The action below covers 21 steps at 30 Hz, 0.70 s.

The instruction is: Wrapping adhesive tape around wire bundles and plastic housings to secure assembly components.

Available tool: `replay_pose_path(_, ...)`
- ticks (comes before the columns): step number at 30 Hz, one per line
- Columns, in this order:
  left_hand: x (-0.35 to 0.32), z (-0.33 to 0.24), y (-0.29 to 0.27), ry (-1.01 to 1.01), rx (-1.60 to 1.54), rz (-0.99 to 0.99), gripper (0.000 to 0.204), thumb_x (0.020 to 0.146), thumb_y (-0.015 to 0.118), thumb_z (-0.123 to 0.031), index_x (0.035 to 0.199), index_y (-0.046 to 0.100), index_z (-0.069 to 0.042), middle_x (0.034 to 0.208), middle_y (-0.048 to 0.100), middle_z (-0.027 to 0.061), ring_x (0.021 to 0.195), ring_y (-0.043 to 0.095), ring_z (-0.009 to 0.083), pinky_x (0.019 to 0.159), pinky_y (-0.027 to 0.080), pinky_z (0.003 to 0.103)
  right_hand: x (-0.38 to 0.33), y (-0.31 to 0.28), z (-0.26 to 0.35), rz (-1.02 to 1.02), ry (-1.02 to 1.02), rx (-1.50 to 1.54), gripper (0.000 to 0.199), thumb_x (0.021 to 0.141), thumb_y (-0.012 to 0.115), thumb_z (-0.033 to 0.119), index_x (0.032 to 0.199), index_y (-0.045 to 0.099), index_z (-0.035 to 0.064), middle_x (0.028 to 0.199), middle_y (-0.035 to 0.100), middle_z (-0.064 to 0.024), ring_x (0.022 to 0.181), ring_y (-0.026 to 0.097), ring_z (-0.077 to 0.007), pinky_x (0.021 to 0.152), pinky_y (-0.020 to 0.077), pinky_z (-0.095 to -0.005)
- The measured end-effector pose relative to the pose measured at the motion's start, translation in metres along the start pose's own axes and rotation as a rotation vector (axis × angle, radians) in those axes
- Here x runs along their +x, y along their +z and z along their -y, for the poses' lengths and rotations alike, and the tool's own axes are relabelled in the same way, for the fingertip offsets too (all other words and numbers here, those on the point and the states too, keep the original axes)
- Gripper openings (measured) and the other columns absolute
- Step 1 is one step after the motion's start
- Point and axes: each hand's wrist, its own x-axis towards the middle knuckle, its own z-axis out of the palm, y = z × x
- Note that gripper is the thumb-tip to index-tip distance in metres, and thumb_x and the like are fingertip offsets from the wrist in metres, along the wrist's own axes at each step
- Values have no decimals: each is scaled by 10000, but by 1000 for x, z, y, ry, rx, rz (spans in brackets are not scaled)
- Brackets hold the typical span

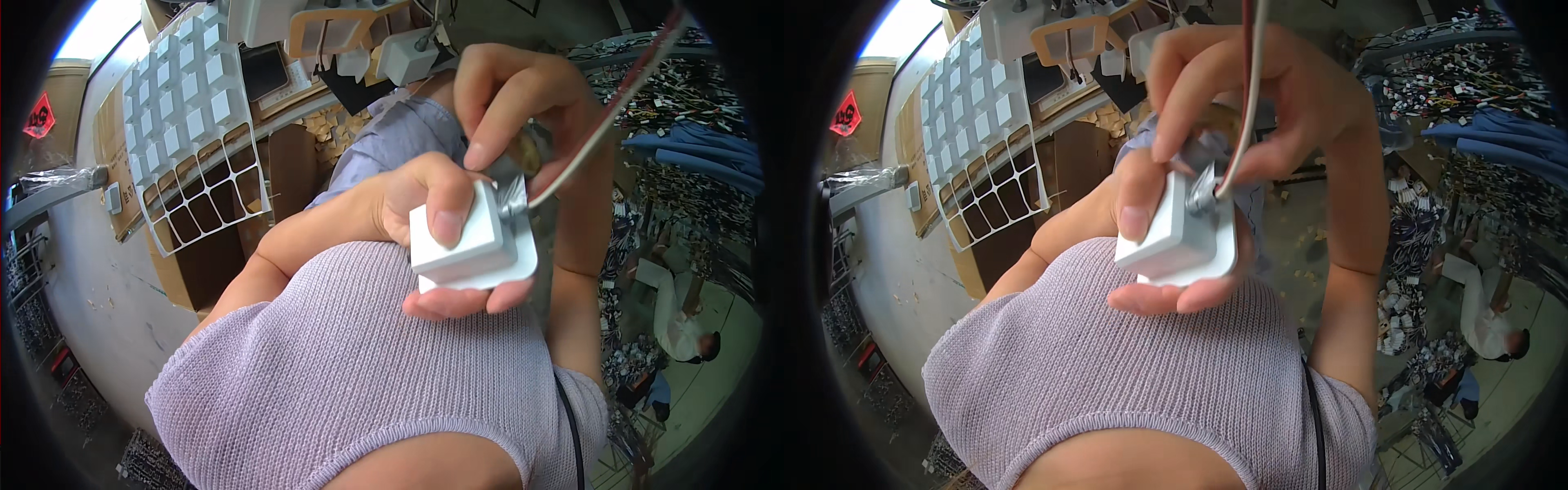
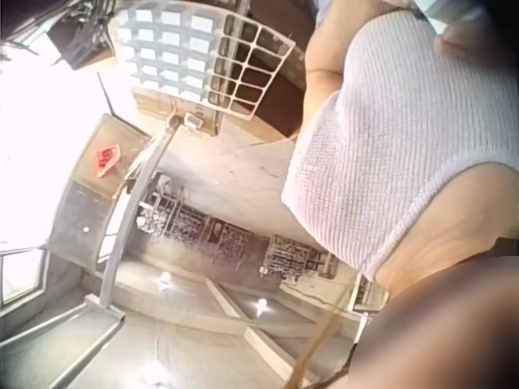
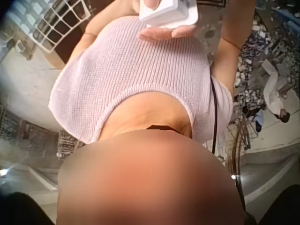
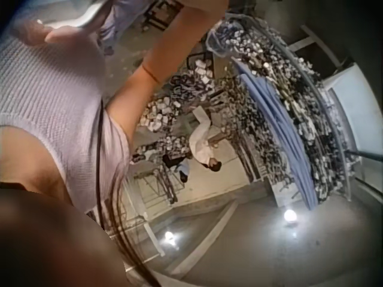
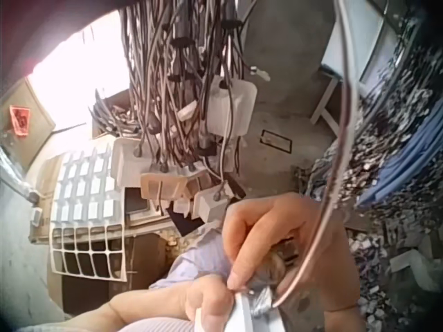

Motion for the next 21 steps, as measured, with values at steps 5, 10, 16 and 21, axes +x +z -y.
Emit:
replay_pose_path(5, -7, -16, 17, 147, 207, -334, 580, 685, 551, -216, 1105, 479, 178, 714, 579, 235, 594, 611, 306, 521, 511, 356, -30, -11, 24, -125, 212, -166, 301, 706, 699, 222, 903, 633, 5, 989, 538, -86, 898, 540, -188, 813, 421, -304)
replay_pose_path(10, -10, -22, 29, 463, 1086, -1273, 307, 693, 588, -108, 953, 610, 52, 741, 620, 111, 645, 630, 210, 588, 522, 324, -48, 25, 28, -596, 504, -198, 292, 741, 647, 118, 1000, 586, -2, 968, 564, -29, 893, 540, -123, 835, 432, -261)
replay_pose_path(16, -17, -28, 14, 539, 2383, -1721, 489, 665, 730, -227, 1078, 548, -40, 816, 645, 190, 759, 616, 423, 652, 502, 453, -4, 81, 48, -995, 526, 173, 559, 926, 581, 403, 1193, 544, -86, 923, 655, -121, 853, 633, -164, 814, 505, -289)
replay_pose_path(21, -2, -21, 34, 397, 1310, -1393, 390, 675, 614, -196, 1002, 616, 17, 711, 635, 92, 628, 605, 164, 575, 466, 273, -20, 61, 64, -986, 679, -349, 757, 799, 683, 539, 1227, 530, -67, 986, 645, -126, 944, 610, -175, 877, 455, -281)
